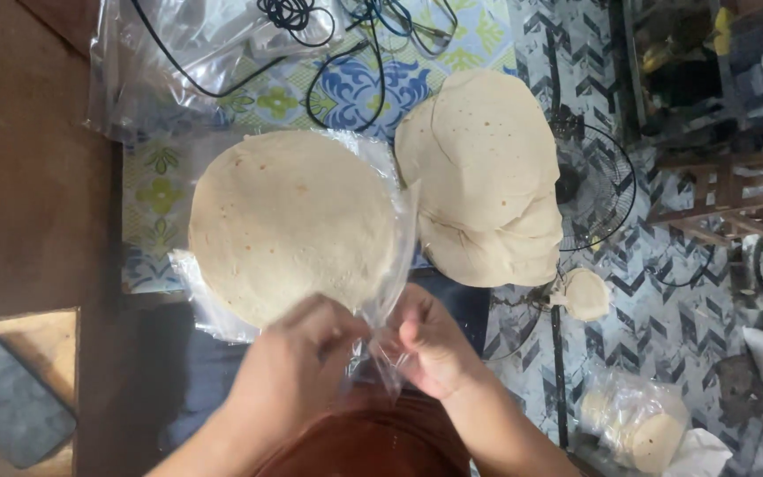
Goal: The person places tortillas one by one onto a stack and covers them with a plastic sheet, pressing down on the stack by hand. They repeat the process of adding tortillas from one pile to the other and smoothing the plastic wrap over them.
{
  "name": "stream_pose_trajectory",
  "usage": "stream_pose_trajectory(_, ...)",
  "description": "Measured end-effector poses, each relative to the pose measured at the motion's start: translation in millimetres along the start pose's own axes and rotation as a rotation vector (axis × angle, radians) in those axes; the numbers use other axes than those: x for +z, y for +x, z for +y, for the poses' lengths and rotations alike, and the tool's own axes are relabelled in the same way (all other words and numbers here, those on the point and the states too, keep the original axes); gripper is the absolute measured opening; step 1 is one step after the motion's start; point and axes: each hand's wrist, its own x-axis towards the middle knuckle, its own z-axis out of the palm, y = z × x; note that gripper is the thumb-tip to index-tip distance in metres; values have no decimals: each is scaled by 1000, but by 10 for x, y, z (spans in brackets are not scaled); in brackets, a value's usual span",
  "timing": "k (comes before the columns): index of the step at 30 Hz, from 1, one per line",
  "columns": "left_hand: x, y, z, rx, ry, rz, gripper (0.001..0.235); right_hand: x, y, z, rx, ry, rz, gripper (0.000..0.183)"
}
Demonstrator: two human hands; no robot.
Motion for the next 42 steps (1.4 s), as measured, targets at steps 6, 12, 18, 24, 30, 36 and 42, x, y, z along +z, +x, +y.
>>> stream_pose_trajectory(6,-1000,765,-970,-82,302,448,13,-698,-490,-866,-240,191,80,9)
stream_pose_trajectory(12,-1515,1215,-1894,-23,410,760,28,-981,-1007,-1353,-495,198,-129,33)
stream_pose_trajectory(18,-809,886,-675,34,625,675,91,-270,-448,-1115,-438,136,-304,36)
stream_pose_trajectory(24,-7,790,-133,-246,-485,10,101,454,404,-862,-263,83,-524,39)
stream_pose_trajectory(30,-329,789,-99,-604,-1186,-108,87,443,582,-947,-369,77,-571,50)
stream_pose_trajectory(36,-590,665,-627,-308,-539,439,71,-533,789,-739,-299,-96,196,33)
stream_pose_trajectory(42,-708,533,-960,-105,229,538,39,-428,896,-364,-192,-770,623,32)
